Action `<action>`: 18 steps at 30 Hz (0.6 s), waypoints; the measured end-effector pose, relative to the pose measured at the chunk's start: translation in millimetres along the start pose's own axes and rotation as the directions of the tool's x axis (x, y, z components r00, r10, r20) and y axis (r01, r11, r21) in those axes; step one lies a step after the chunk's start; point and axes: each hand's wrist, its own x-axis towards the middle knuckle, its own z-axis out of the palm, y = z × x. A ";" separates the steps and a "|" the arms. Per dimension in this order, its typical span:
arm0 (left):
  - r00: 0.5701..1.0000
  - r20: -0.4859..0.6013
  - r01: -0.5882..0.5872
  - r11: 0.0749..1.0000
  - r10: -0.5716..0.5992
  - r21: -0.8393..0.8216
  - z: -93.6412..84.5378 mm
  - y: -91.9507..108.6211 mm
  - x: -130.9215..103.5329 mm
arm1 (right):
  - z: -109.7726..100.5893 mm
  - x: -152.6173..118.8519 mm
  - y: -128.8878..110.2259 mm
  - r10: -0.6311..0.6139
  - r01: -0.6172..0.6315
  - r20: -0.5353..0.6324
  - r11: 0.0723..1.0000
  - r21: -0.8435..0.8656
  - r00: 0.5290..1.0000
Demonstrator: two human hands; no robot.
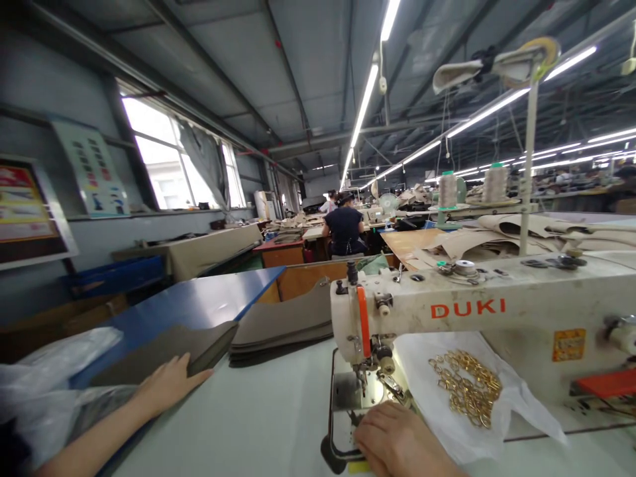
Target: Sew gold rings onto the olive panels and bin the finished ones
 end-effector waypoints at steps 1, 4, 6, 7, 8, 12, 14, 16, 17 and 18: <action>0.999 0.034 -0.010 1.000 0.009 0.024 2.6 0.5 -1.7 | 0.4 -0.8 -0.1 0.011 -0.011 0.006 1.000 -0.001 1.000; 0.994 0.086 -0.068 0.993 0.061 0.092 4.2 8.5 -7.5 | 0.9 -2.8 -0.8 0.030 -0.030 0.026 1.000 -0.011 0.999; 0.990 0.099 -0.108 0.986 0.096 0.127 1.8 14.1 -11.3 | 0.5 -3.2 -1.8 0.042 -0.041 0.036 0.999 -0.014 0.998; 0.989 0.105 -0.122 0.983 0.108 0.139 0.5 16.2 -12.7 | 0.1 -3.1 -2.3 0.045 -0.045 0.040 0.999 -0.016 0.998; 0.987 0.109 -0.129 0.981 0.114 0.144 -0.6 17.7 -13.8 | -0.4 -2.7 -2.7 0.048 -0.047 0.046 0.999 -0.019 0.998; 0.988 0.119 -0.117 0.983 0.100 0.145 -1.0 20.4 -13.3 | -2.6 -0.1 -3.6 0.035 -0.033 0.059 0.999 -0.035 0.998; 0.988 0.124 -0.106 0.984 0.088 0.144 0.3 20.7 -10.8 | -3.4 0.7 -3.1 0.024 -0.022 0.060 0.999 -0.040 0.998; 0.989 0.124 -0.102 0.986 0.085 0.135 0.3 19.5 -6.9 | -3.7 0.7 -2.2 0.018 -0.015 0.054 0.999 -0.045 0.998; 0.989 0.120 -0.105 0.987 0.090 0.124 -0.9 17.7 -4.4 | -3.8 0.5 -1.6 0.013 -0.011 0.052 0.999 -0.045 0.999; 0.989 0.108 -0.112 0.988 0.100 0.105 -3.4 14.8 -1.4 | -3.8 0.2 -1.1 0.007 -0.004 0.052 0.999 -0.045 0.999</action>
